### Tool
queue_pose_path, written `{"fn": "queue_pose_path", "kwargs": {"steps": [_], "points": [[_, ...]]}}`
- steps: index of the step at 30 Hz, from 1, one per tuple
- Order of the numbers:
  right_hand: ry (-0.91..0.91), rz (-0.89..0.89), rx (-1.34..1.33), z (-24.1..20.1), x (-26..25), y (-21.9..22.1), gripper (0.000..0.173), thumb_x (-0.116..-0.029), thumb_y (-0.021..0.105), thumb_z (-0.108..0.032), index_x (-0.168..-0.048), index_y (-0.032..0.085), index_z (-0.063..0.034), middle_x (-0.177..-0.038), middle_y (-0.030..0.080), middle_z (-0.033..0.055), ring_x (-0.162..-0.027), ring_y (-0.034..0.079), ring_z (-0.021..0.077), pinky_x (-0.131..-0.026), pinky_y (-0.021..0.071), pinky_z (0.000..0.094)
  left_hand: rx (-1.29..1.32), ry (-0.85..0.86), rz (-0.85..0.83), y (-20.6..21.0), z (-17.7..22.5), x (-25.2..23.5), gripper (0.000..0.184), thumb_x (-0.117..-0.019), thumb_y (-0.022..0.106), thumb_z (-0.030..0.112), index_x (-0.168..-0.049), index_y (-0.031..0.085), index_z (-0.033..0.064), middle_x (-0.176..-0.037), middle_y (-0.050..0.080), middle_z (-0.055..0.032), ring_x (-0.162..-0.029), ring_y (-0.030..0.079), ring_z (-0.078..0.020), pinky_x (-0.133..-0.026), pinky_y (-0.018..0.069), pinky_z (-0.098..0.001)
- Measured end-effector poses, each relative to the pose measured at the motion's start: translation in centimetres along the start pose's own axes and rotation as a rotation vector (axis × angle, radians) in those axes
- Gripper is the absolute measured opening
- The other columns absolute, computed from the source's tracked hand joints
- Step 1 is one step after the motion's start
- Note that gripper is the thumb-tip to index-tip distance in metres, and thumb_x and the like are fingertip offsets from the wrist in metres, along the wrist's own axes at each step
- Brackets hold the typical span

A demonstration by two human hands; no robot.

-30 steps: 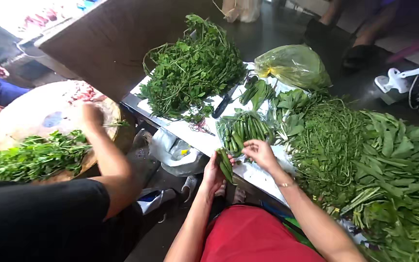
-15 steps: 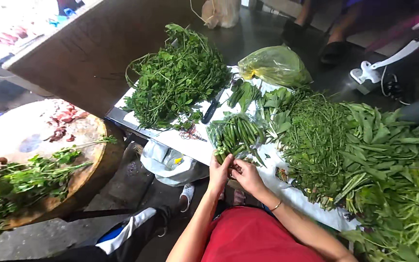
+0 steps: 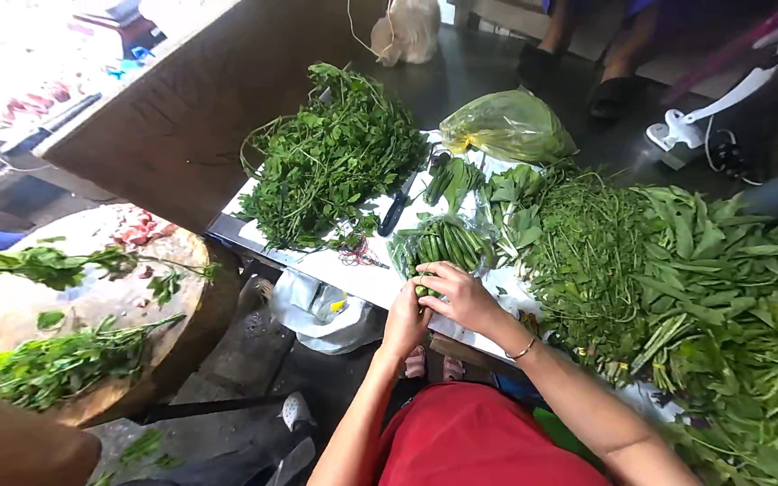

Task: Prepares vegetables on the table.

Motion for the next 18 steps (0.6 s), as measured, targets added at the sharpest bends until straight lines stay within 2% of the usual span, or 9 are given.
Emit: {"fn": "queue_pose_path", "kwargs": {"steps": [3, 8, 13, 16, 18], "points": [[-0.028, 0.007, -0.014, -0.1, -0.3, 0.0, 0.024, -0.0979, 0.067, -0.021, -0.114, 0.077, -0.0072, -0.124, 0.071, 0.0114, -0.119, 0.066, 0.0247, -0.104, 0.0529, 0.0399, 0.041, 0.003, -0.004, 0.1, -0.4, -0.1, 0.042, -0.0953, 0.065, 0.014, -0.130, 0.056, -0.0090, -0.113, 0.069, -0.0209, -0.110, 0.068, -0.0302, -0.100, 0.0525, -0.0485], [0.014, -0.026, -0.052, 0.4, -0.5, 0.1, 0.023, -0.0967, 0.068, -0.021, -0.111, 0.076, -0.0049, -0.122, 0.071, 0.0125, -0.115, 0.068, 0.0244, -0.102, 0.0538, 0.0394, 0.127, -0.025, -0.020, 0.5, -1.3, -0.4, 0.046, -0.0950, 0.065, 0.016, -0.134, 0.054, -0.0062, -0.116, 0.069, -0.0196, -0.111, 0.067, -0.0269, -0.101, 0.0524, -0.0464], [0.037, -0.033, -0.089, 0.7, -0.6, 0.0, 0.024, -0.0957, 0.068, -0.019, -0.112, 0.075, -0.0029, -0.121, 0.071, 0.0139, -0.115, 0.068, 0.0236, -0.102, 0.0534, 0.0375, 0.065, -0.009, -0.081, 0.7, -0.9, -0.5, 0.045, -0.0981, 0.061, 0.018, -0.134, 0.054, -0.0071, -0.116, 0.068, -0.0207, -0.113, 0.066, -0.0293, -0.103, 0.0507, -0.0474], [0.117, -0.122, -0.233, 1.3, -0.5, -0.8, 0.031, -0.1014, 0.058, -0.014, -0.125, 0.067, 0.0037, -0.132, 0.065, 0.0191, -0.124, 0.064, 0.0237, -0.108, 0.0497, 0.0350, 0.035, 0.005, -0.098, 0.6, -0.7, -0.6, 0.043, -0.0987, 0.061, 0.016, -0.135, 0.053, -0.0075, -0.115, 0.069, -0.0208, -0.111, 0.067, -0.0304, -0.102, 0.0517, -0.0473], [0.182, -0.142, -0.337, 1.7, -0.4, -2.2, 0.035, -0.1045, 0.043, -0.004, -0.130, 0.066, 0.0031, -0.135, 0.065, 0.0182, -0.119, 0.067, 0.0222, -0.101, 0.0552, 0.0341, 0.017, -0.002, -0.115, 0.4, -0.6, -0.7, 0.043, -0.0984, 0.059, 0.015, -0.135, 0.052, -0.0068, -0.112, 0.069, -0.0199, -0.107, 0.068, -0.0298, -0.099, 0.0529, -0.0474]]}}
Point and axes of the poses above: each hand's wrist, its own x-axis away from the middle knuckle, its own y-axis out of the palm, z = x × y, the point moved 9 cm from there along -x, towards the middle knuckle
